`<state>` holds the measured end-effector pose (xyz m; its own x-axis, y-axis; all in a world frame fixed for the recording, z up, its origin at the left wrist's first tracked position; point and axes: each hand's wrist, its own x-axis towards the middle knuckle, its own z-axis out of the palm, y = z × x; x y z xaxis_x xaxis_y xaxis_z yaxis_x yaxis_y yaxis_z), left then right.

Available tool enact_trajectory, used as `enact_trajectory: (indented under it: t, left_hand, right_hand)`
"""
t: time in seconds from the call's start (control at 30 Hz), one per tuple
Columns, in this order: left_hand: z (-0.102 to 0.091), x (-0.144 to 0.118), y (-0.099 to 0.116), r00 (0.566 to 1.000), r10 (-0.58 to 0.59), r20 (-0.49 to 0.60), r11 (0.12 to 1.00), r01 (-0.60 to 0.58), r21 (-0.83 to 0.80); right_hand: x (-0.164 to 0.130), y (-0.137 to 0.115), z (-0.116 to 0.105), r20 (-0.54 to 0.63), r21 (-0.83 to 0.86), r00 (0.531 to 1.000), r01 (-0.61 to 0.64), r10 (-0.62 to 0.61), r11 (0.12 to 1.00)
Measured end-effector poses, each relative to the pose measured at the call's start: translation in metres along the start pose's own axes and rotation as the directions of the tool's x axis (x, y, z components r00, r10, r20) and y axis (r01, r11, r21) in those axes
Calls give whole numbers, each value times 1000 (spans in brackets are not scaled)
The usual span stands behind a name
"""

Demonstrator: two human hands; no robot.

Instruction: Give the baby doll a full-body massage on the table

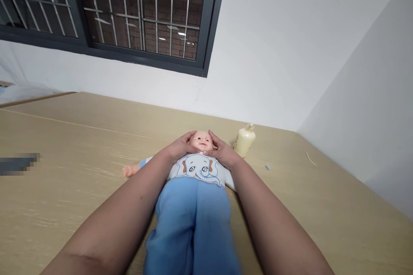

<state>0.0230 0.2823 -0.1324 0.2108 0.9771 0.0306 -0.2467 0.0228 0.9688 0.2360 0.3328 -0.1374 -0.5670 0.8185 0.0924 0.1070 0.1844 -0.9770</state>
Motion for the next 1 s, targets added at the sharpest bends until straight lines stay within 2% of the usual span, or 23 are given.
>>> enact_trajectory:
  t: [0.13, 0.27, 0.4, 0.6, 0.8, 1.0]
  left_hand:
    - [-3, 2, 1, 997, 13, 76, 995, -5, -104]
    - [-6, 6, -2, 1000, 4, 28, 992, -1, -123]
    - [-6, 10, -5, 1000, 3, -7, 992, -4, -128]
    - [-3, 10, -6, 999, 0, -41, 990, -6, -144]
    - [-2, 6, -4, 999, 3, -51, 987, -12, -158]
    - [-2, 2, -3, 1000, -14, -18, 999, 13, -49]
  right_hand:
    - [1, 5, -3, 19, 192, 1000, -13, 9, 981]
    - [-2, 1, -4, 59, 320, 997, -66, 49, 945]
    - [-3, -2, -4, 84, 377, 993, -105, 79, 920]
    - [-3, -3, -3, 70, 424, 995, -92, 69, 901]
    - [-1, -3, -1, 18, 391, 992, -124, 128, 912]
    - [-2, -3, 5, -30, 257, 999, -17, 26, 966]
